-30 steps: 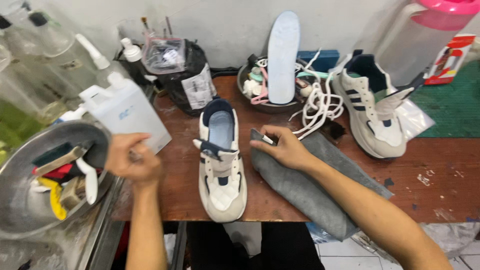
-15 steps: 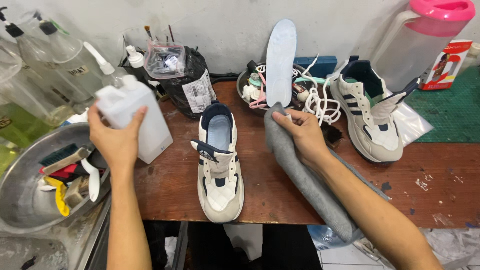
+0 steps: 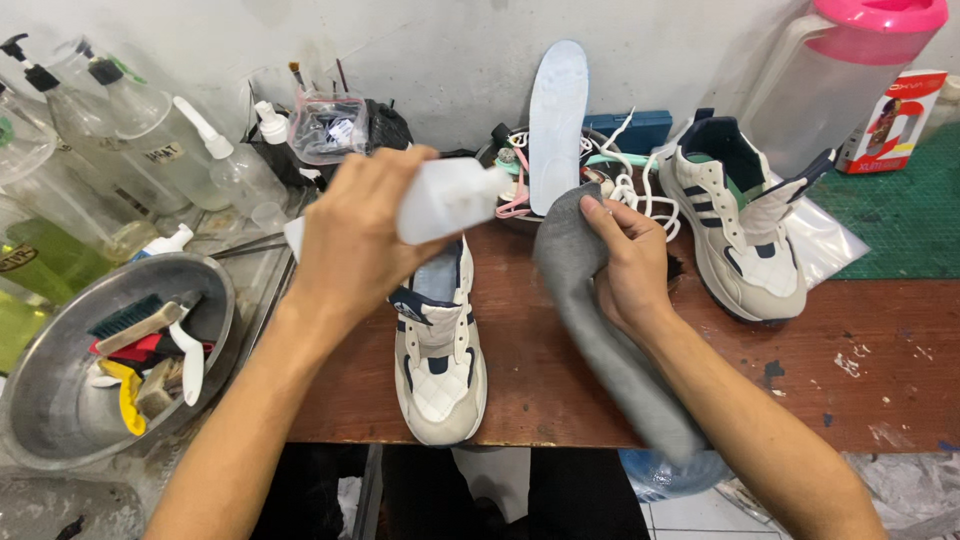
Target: The person places a pair of beige high-top sneakers into a clear plastic bag and seals it. Then, the person removes the insoles from a pair of white and navy sneakers, wipes the interior with a cloth, and uses a small brush to clean the heel area of one shoe.
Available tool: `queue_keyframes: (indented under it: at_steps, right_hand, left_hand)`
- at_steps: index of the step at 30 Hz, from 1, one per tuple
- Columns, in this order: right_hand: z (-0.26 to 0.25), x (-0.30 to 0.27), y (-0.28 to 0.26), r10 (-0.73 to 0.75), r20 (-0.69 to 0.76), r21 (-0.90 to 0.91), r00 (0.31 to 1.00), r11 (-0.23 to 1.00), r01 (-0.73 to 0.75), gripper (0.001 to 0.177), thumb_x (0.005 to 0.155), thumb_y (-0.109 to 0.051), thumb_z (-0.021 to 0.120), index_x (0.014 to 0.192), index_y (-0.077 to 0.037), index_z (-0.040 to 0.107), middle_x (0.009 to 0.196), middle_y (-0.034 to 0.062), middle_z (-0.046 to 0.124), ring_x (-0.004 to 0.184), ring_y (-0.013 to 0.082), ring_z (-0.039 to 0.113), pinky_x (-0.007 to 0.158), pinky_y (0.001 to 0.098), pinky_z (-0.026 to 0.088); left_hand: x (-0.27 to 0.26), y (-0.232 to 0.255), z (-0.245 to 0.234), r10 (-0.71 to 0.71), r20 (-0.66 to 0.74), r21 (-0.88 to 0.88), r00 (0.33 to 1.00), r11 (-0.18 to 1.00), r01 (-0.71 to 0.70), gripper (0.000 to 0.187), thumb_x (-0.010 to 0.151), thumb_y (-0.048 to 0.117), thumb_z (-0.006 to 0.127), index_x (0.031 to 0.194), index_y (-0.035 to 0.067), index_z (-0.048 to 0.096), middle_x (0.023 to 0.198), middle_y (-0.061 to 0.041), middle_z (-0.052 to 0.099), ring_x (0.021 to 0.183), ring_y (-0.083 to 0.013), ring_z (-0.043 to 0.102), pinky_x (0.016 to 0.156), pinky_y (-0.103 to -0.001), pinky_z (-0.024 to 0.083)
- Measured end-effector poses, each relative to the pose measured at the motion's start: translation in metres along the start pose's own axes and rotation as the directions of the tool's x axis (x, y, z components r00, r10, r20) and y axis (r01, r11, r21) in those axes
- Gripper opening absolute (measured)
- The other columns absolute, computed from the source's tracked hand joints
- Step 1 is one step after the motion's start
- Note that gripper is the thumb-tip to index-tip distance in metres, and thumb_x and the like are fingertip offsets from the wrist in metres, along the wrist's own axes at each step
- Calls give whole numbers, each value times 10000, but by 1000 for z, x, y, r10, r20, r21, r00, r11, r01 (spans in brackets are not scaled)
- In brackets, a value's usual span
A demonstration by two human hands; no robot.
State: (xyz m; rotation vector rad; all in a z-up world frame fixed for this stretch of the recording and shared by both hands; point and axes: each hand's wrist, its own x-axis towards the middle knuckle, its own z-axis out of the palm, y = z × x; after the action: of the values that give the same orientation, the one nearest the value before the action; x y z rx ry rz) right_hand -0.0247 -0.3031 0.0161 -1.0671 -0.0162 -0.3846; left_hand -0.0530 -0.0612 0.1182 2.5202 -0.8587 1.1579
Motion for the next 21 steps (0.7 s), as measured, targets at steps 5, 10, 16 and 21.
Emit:
queue_keyframes:
  at_steps: [5, 10, 16, 21]
  right_hand:
    - [1, -6, -3, -1, -3, -55, 1000, 999, 1, 136, 868, -144, 698, 911, -15, 702, 748, 114, 705, 685, 155, 696, 638, 269, 571]
    - [10, -15, -11, -23, 25, -74, 999, 997, 25, 158, 880, -131, 678, 966, 0, 704, 778, 136, 708, 718, 164, 695, 667, 294, 571]
    - [21, -25, -16, -29, 45, -67, 999, 997, 32, 175, 890, -123, 658, 1011, -3, 698, 821, 109, 715, 780, 139, 684, 737, 292, 565]
    - [28, -32, -21, -29, 59, -58, 998, 998, 33, 201, 902, -118, 636, 1059, -4, 689, 863, 106, 714, 824, 127, 659, 777, 303, 560]
  left_hand:
    - [15, 18, 26, 140, 137, 59, 980, 987, -150, 722, 565, 258, 864, 1215, 130, 575, 958, -42, 628, 852, -254, 597, 664, -419, 556]
    - [30, 36, 23, 228, 155, 202, 961, 945, -256, 755, 540, 335, 840, 1219, 167, 556, 920, 20, 599, 815, -207, 577, 607, -380, 561]
    - [39, 41, 22, 307, 146, 291, 940, 895, -338, 618, 562, 194, 808, 1146, 151, 610, 921, 8, 624, 810, -212, 591, 613, -348, 555]
    - [42, 40, 25, 339, 195, 290, 920, 876, -384, 577, 584, 105, 781, 1139, 127, 628, 922, -19, 646, 805, -219, 609, 614, -349, 554]
